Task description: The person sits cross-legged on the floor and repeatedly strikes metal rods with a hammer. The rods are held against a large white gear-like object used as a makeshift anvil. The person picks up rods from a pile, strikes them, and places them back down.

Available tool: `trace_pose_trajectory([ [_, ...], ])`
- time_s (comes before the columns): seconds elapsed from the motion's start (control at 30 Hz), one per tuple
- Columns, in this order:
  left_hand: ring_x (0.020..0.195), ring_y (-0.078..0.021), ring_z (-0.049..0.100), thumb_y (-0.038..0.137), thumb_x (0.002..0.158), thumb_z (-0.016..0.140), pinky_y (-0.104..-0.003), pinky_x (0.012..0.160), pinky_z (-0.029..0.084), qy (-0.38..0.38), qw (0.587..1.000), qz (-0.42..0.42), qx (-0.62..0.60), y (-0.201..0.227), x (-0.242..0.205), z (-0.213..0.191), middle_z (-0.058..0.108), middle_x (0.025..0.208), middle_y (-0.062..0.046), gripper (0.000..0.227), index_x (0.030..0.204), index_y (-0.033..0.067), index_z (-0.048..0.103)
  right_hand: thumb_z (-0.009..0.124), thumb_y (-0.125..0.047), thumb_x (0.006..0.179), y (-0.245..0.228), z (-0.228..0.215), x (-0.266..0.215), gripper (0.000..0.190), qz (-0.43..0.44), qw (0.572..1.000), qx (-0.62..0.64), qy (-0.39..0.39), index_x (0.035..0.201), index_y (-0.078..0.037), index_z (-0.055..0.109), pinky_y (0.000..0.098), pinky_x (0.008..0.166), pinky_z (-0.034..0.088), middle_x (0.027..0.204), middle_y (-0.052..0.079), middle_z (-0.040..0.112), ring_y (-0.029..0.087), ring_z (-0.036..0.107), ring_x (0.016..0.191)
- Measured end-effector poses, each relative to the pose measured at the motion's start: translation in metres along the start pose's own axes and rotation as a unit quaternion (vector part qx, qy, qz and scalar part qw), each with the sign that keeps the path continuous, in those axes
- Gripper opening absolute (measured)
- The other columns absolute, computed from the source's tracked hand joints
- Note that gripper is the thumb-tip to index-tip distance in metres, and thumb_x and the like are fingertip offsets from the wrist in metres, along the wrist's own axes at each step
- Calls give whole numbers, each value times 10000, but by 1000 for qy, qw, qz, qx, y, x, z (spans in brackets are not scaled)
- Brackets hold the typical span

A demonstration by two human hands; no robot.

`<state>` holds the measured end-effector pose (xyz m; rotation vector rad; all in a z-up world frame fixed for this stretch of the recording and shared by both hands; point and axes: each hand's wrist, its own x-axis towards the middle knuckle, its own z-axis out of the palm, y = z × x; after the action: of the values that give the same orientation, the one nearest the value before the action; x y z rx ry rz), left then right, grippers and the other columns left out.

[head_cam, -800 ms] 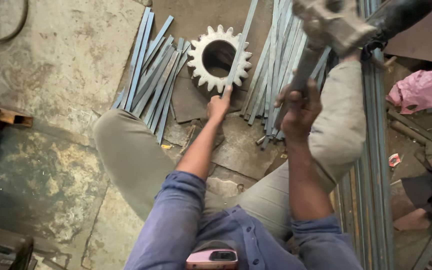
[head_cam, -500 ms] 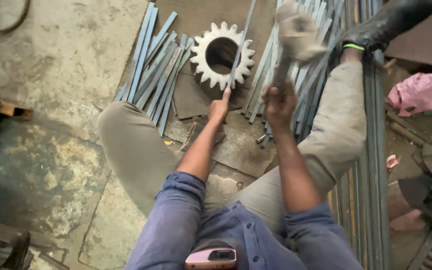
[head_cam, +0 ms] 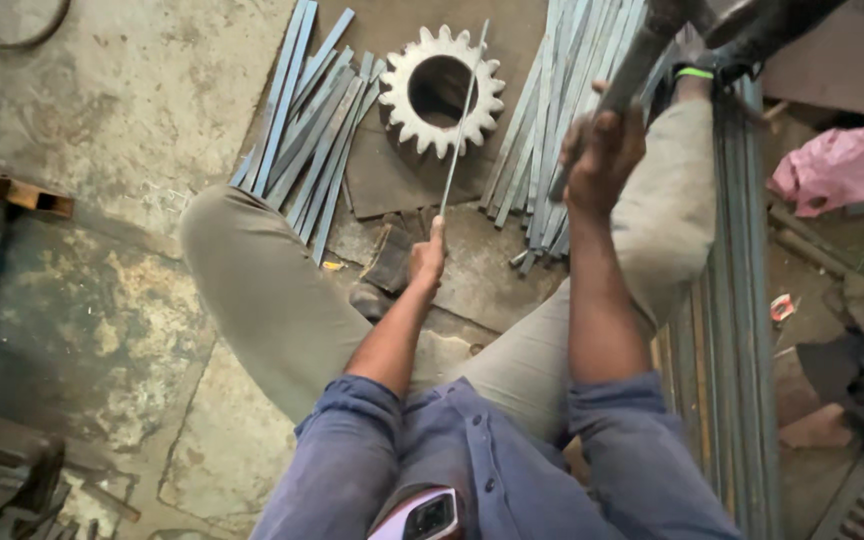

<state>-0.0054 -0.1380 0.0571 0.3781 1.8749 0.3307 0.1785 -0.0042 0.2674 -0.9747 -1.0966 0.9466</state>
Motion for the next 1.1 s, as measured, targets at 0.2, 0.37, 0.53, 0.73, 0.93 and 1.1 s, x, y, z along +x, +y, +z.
trace_pose_trajectory([
  [0.2, 866, -389, 669, 953, 783, 405, -517, 753, 515, 54, 995, 29, 74, -29, -8, -11, 716, 932, -244, 1043, 935, -4, 790, 610, -476, 1088, 99, -2, -37, 476, 90, 969, -230, -20, 1249, -28, 624, 260, 495, 423, 730, -4, 556, 86, 524, 578],
  [0.37, 1077, -458, 686, 904, 843, 358, -544, 940, 510, 37, 991, 40, 122, -44, -8, -11, 719, 1081, -301, 1019, 1037, -7, 772, 606, -493, 1050, 111, -7, -41, 482, 218, 935, -278, -17, 1180, -33, 660, 261, 424, 411, 665, -27, 548, 68, 502, 500],
  [0.53, 1121, -469, 659, 847, 831, 410, -547, 972, 497, 51, 984, 71, 155, -49, -26, -13, 713, 1101, -295, 917, 1071, 48, 791, 604, -498, 1047, 41, -4, -12, 474, 144, 982, -114, -43, 1137, -37, 668, 256, 382, 407, 622, -42, 540, 54, 492, 457],
  [0.73, 870, -370, 795, 757, 918, 399, -477, 786, 605, -21, 991, 12, 129, -34, -62, -25, 795, 953, -225, 837, 1027, 12, 765, 588, -409, 1113, 34, -13, -10, 378, -9, 991, -127, -52, 1153, -38, 645, 264, 519, 403, 722, -19, 550, 72, 522, 600],
  [0.93, 814, -354, 726, 729, 948, 431, -477, 739, 568, 18, 986, 63, 155, -63, -47, -11, 736, 876, -186, 772, 1044, 33, 751, 647, -440, 1045, 123, -35, -42, 389, 95, 897, -428, -58, 1074, -60, 722, 417, 652, 508, 814, 134, 677, 286, 658, 765],
  [1.1, 785, -376, 735, 642, 968, 442, -493, 721, 561, -38, 996, 39, 64, -51, -50, -9, 714, 809, -193, 664, 955, 35, 712, 610, -467, 1020, 145, -49, -51, 426, 205, 880, -428, -6, 1042, -52, 706, 444, 682, 516, 823, 195, 697, 361, 703, 768],
])
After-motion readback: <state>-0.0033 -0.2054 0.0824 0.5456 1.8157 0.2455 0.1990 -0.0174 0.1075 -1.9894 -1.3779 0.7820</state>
